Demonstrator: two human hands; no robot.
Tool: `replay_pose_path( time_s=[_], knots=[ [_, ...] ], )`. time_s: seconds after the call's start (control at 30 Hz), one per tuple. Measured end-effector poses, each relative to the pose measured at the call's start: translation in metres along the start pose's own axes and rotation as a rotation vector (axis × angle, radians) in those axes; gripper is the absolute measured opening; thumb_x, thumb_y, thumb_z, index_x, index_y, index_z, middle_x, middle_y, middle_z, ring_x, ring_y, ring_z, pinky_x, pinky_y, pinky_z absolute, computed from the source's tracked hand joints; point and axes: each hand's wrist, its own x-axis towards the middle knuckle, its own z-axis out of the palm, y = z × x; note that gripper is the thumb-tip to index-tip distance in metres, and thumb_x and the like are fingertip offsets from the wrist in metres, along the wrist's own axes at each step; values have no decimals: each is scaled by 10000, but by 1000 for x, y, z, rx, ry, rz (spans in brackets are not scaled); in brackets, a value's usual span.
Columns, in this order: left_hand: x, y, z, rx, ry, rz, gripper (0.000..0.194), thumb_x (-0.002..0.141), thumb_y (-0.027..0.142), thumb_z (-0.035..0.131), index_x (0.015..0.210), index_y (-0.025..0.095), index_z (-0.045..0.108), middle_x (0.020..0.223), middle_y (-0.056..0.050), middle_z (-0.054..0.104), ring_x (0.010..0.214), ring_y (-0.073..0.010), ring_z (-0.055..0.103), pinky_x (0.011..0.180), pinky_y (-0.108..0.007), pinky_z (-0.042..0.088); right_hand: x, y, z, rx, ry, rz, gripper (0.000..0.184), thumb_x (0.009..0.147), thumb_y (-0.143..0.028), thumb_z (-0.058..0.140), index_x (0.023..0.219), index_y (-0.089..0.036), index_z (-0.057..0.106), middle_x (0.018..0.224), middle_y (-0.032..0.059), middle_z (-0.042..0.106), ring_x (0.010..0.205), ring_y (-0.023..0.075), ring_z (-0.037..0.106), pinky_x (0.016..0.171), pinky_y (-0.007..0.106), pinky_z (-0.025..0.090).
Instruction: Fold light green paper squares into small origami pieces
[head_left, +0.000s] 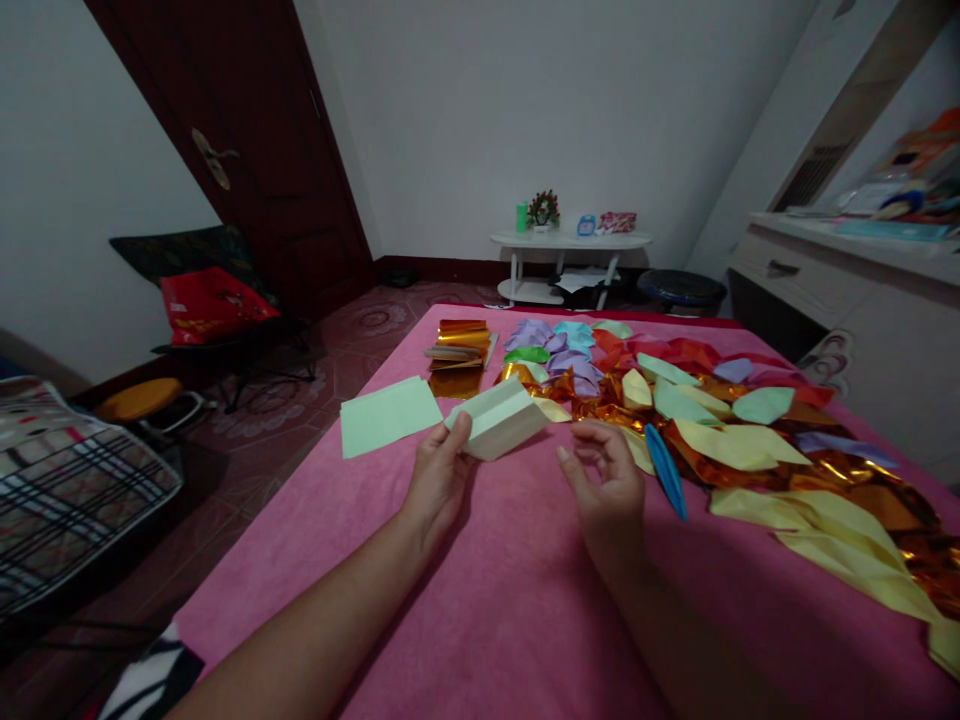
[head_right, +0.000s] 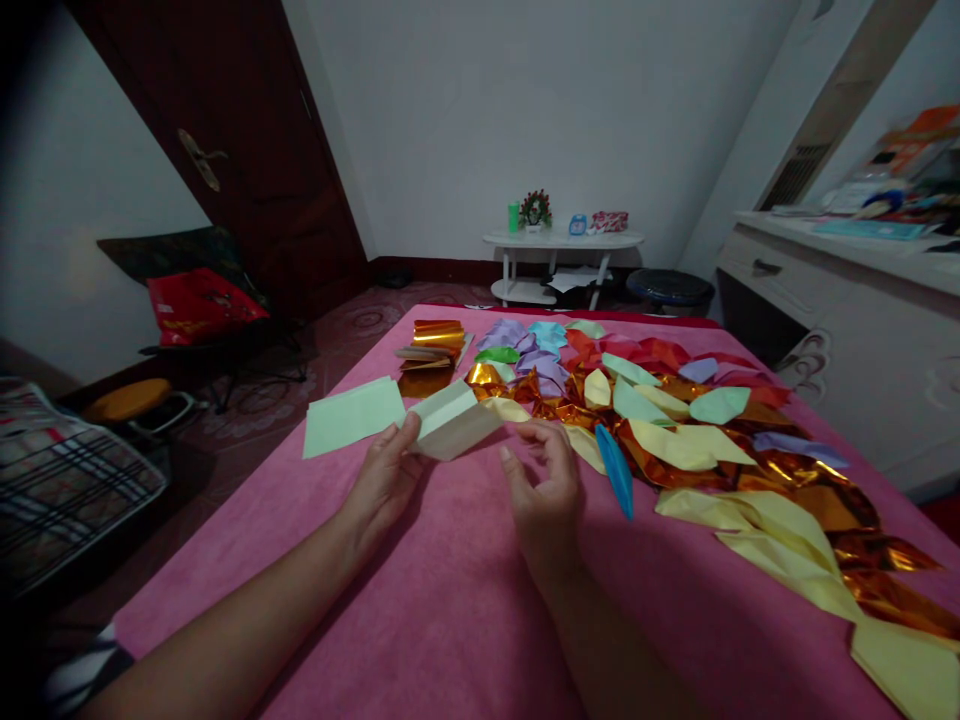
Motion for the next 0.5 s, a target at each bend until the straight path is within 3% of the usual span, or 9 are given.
replay_pose_path(
  time_s=[0.1, 0.23, 0.37, 0.5],
  knots=[
    [0, 0, 1, -49, -20, -102, 350, 732, 366, 737, 978, 124, 681, 959, -84, 724, 812, -173, 676, 738, -277, 565, -2, -3, 3, 14, -68, 2, 113, 787, -266, 634, 887, -215, 622, 992, 62, 578, 910, 210, 565, 754, 342, 484],
    [0, -1, 1, -73, -15, -214, 305, 766, 317, 708, 993, 115, 674, 897, -76, 734, 723, -160, 686, 710, -270, 577, 0, 0, 3, 118, -34, 102, 271, 782, -310, 655, 1029, -217, 595, 1100, 80, 573, 979, 217, 565, 823, 365, 483],
    [-1, 3, 2, -149, -4, -528, 179, 823, 248, 619, 878, 87, 674, 704, -83, 719, 573, -155, 670, 589, -257, 571, 3, 3, 0, 182, -28, 193, 318, 838, -359, 587, 1117, -206, 568, 1078, 96, 608, 992, 222, 578, 873, 395, 470],
    [-2, 10, 1, -148, -186, -814, 163, 799, 207, 591, 742, 67, 652, 539, -61, 640, 398, -109, 580, 407, -187, 487, 2, -3, 0, 103, -153, 43, 526, 753, -306, 697, 1247, -254, 524, 1312, 102, 519, 1155, 257, 518, 950, 423, 427]
  ],
)
